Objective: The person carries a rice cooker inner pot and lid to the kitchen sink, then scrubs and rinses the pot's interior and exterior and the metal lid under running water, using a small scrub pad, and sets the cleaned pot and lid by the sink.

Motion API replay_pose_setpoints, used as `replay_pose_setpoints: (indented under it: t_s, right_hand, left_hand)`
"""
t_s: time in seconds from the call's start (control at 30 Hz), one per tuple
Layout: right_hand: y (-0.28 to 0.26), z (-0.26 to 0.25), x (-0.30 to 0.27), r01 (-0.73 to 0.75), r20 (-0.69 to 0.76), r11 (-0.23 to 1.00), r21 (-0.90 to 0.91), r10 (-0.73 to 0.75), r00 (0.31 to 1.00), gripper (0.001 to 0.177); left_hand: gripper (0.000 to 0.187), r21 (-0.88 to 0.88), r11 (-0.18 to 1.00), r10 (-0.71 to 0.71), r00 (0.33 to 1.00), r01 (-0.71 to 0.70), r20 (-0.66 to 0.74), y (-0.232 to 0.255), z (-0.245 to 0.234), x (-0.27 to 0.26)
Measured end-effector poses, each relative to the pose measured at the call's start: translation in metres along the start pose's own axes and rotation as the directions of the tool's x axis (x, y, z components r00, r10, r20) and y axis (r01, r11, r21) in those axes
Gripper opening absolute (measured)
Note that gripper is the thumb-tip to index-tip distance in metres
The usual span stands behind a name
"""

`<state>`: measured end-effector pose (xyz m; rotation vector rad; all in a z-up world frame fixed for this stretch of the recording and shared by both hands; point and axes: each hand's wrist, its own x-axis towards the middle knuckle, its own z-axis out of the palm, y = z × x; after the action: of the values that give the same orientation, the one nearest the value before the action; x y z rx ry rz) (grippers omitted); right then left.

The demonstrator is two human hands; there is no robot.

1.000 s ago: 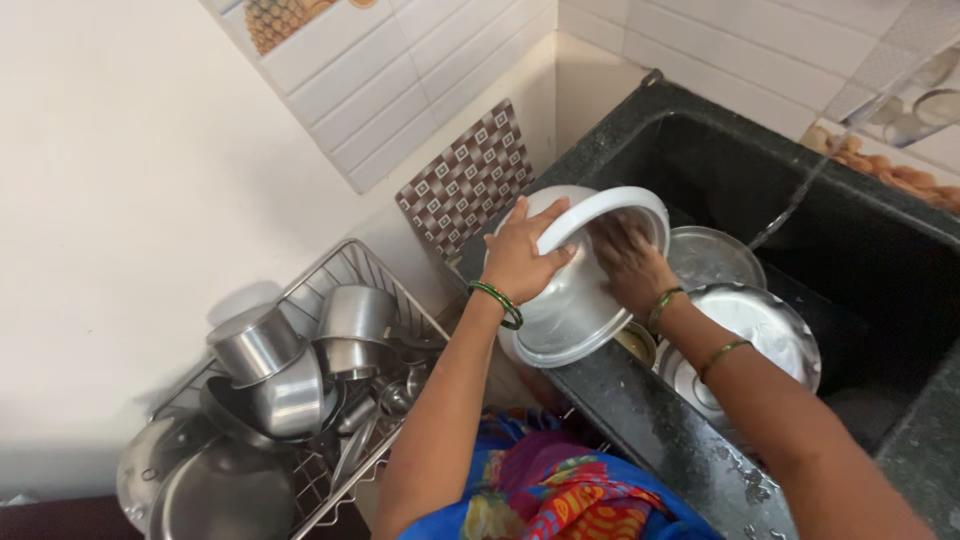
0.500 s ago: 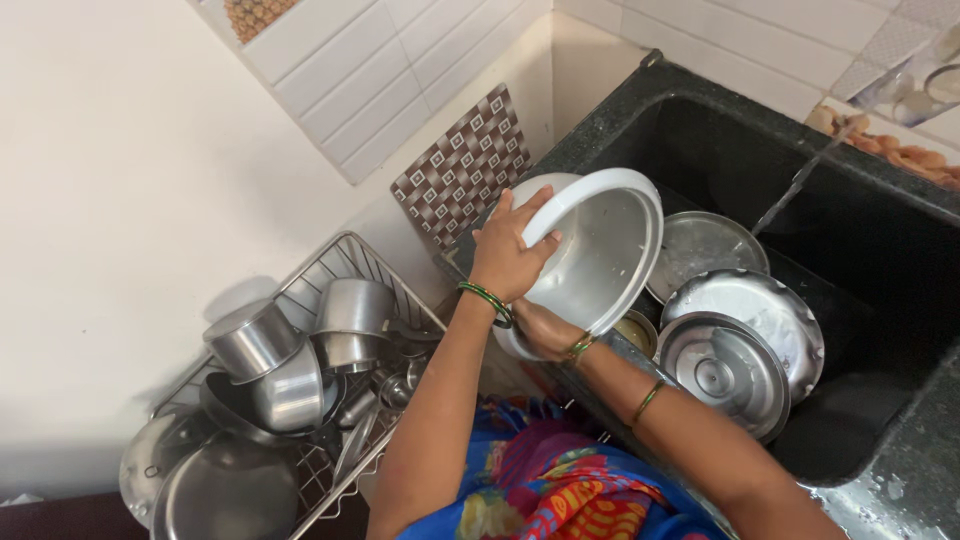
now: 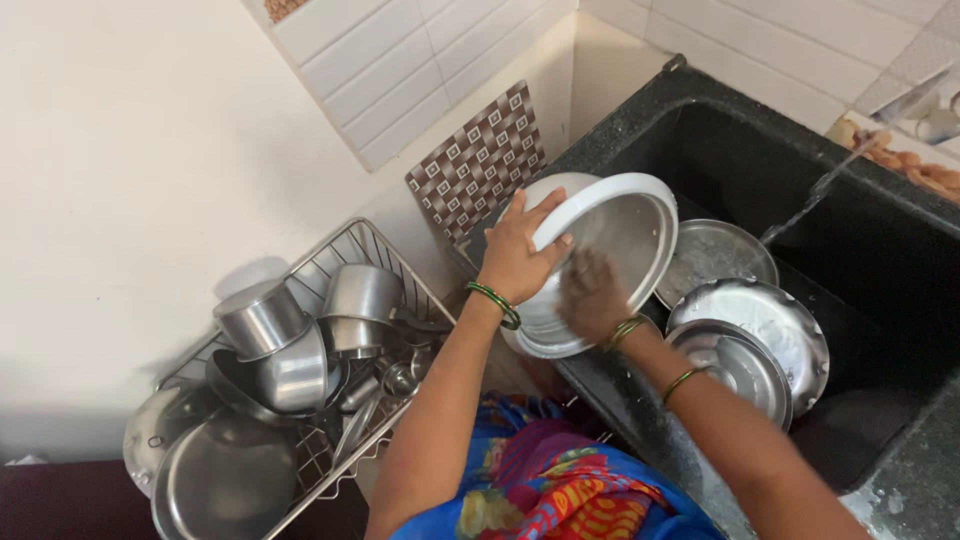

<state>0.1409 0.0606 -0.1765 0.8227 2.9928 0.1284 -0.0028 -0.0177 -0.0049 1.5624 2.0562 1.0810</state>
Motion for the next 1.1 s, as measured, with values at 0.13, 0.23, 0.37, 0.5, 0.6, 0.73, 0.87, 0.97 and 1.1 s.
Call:
replay_pose_setpoints:
  t_s: [0.13, 0.23, 0.37, 0.5, 0.6, 0.73, 0.87, 0.97, 1.1]
  right_hand:
    - [-0.048, 0.051, 0.019, 0.172, -0.130, 0.216, 0.961, -0.198, 0.972, 0.062]
    - [-0.047, 0.060, 0.016, 0.084, -0.073, 0.030, 0.996, -0.268, 0.961, 0.065]
    - [-0.007, 0.027, 0.003, 0.194, 0.087, 0.632, 0.750, -0.385, 0.919, 0.062]
    - [0.060, -0.019, -0.005, 0.116, 0.134, 0.951, -0.286, -0.080, 0.988, 0.062]
    - [0.060, -0.029, -0.008, -0.005, -0.119, 0.880, -0.474, -0.058, 0.991, 0.062]
    - [-0.013, -0.005, -0.018, 0.102, -0.059, 0.939, 0.327, -0.087, 0.994, 0.052]
    - [-0.035, 0.007, -0.034, 0.337, -0.293, 0.590, 0.734, -0.173, 0.940, 0.058]
    - [0.003, -0.008, -0.039, 0.520, -0.364, 0.731, 0.442, -0.383, 0.849, 0.075]
    - [0.031, -0.025, -0.040, 0.474, -0.257, 0.851, 0.227, -0.417, 0.872, 0.083]
  left_hand:
    - [0.040, 0.042, 0.995, 0.096, 0.995, -0.095, -0.011, -0.003, 0.008, -0.001]
    - [0.043, -0.001, 0.988, 0.151, 0.987, -0.152, -0.057, -0.004, 0.010, -0.001]
    - [0.042, -0.007, 0.983, 0.182, 0.980, -0.183, -0.081, -0.006, 0.006, -0.007]
    - [0.059, -0.036, 0.999, 0.025, 0.999, -0.027, -0.045, -0.004, 0.003, -0.013]
    - [0.060, -0.020, 0.999, 0.034, 0.998, -0.035, -0.047, 0.001, 0.002, -0.012]
    - [0.054, 0.036, 0.998, 0.058, 0.998, -0.057, -0.030, 0.006, 0.006, -0.006]
    - [0.062, 0.086, 0.994, 0.070, 0.994, -0.063, -0.085, 0.000, 0.003, -0.001]
    - [0.062, -0.066, 0.997, 0.036, 0.996, -0.041, -0.077, -0.009, -0.007, 0.002]
    - [0.060, -0.047, 0.997, 0.052, 0.982, -0.061, -0.182, -0.019, -0.012, 0.013]
